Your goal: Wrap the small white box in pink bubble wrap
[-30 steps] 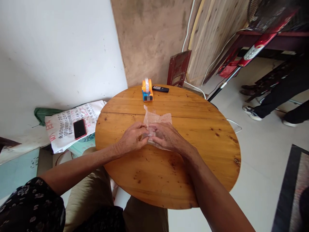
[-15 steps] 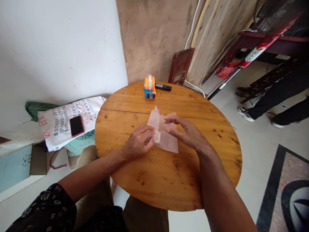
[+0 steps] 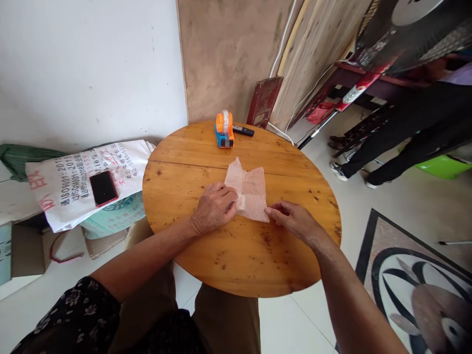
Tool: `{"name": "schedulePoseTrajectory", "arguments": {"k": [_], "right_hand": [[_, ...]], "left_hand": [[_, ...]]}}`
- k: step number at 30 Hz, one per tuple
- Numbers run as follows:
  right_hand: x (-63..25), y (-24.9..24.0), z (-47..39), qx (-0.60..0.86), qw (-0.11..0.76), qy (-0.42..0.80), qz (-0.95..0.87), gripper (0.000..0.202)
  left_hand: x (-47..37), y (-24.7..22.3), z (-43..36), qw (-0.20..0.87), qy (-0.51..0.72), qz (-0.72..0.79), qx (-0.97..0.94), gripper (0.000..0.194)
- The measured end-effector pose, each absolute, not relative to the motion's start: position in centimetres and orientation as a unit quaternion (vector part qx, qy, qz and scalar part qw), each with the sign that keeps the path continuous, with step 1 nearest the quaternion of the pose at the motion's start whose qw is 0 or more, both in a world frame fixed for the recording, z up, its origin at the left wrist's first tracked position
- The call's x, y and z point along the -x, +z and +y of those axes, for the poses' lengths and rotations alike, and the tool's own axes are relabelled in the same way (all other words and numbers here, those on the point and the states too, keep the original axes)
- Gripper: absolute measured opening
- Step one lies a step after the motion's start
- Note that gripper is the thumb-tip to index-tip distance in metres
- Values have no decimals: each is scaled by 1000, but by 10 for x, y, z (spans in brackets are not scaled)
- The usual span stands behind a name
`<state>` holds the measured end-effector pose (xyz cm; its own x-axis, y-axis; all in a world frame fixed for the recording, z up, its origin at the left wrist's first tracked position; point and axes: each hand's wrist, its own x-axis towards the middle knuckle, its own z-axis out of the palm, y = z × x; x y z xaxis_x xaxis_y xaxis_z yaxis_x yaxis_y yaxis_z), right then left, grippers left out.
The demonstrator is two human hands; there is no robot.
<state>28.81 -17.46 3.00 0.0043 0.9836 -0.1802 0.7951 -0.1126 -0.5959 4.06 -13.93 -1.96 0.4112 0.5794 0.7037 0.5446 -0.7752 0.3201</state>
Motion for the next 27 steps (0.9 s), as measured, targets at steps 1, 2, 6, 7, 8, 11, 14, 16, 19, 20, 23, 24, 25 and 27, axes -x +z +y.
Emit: {"name": "schedulePoseTrajectory", "arguments": {"k": [1, 2, 6, 7, 8, 11, 14, 16, 19, 20, 23, 24, 25, 27], "right_hand": [[-284, 25, -175, 698, 181, 280, -634, 45], [-280, 20, -174, 706, 197, 269, -625, 45], [-265, 5, -165, 719, 253, 245, -600, 44], [-263, 2, -164, 716, 266, 256, -593, 45], [-263, -1, -163, 713, 282, 272, -582, 48], [-264, -6, -166, 706, 336, 318, -536, 68], [-262, -7, -173, 696, 372, 341, -511, 81], [-256, -7, -176, 676, 389, 353, -517, 78], [-242, -4, -178, 635, 436, 356, -529, 70], [-238, -3, -178, 624, 452, 351, -532, 68], [-225, 0, -176, 603, 479, 327, -548, 64], [-221, 1, -174, 600, 480, 319, -556, 64], [-218, 2, -173, 597, 477, 313, -564, 64], [-211, 5, -169, 597, 468, 301, -579, 65]], "left_hand": [[-40, -19, -139, 24, 425, 335, -841, 11], [-40, -19, -139, 27, 421, 335, -843, 11], [-40, -20, -137, 36, 409, 334, -849, 12], [-39, -21, -137, 36, 409, 333, -849, 12], [-39, -21, -136, 36, 410, 331, -849, 12], [-39, -22, -135, 37, 417, 322, -849, 13], [-39, -21, -135, 39, 418, 318, -850, 14], [-39, -21, -135, 38, 416, 317, -851, 14], [-39, -22, -135, 33, 416, 317, -852, 16], [-39, -22, -135, 32, 417, 316, -851, 16], [-39, -22, -135, 29, 417, 317, -851, 18], [-39, -22, -135, 27, 416, 317, -852, 18], [-39, -22, -135, 27, 414, 317, -853, 18], [-39, -21, -135, 29, 408, 318, -855, 18]]}}
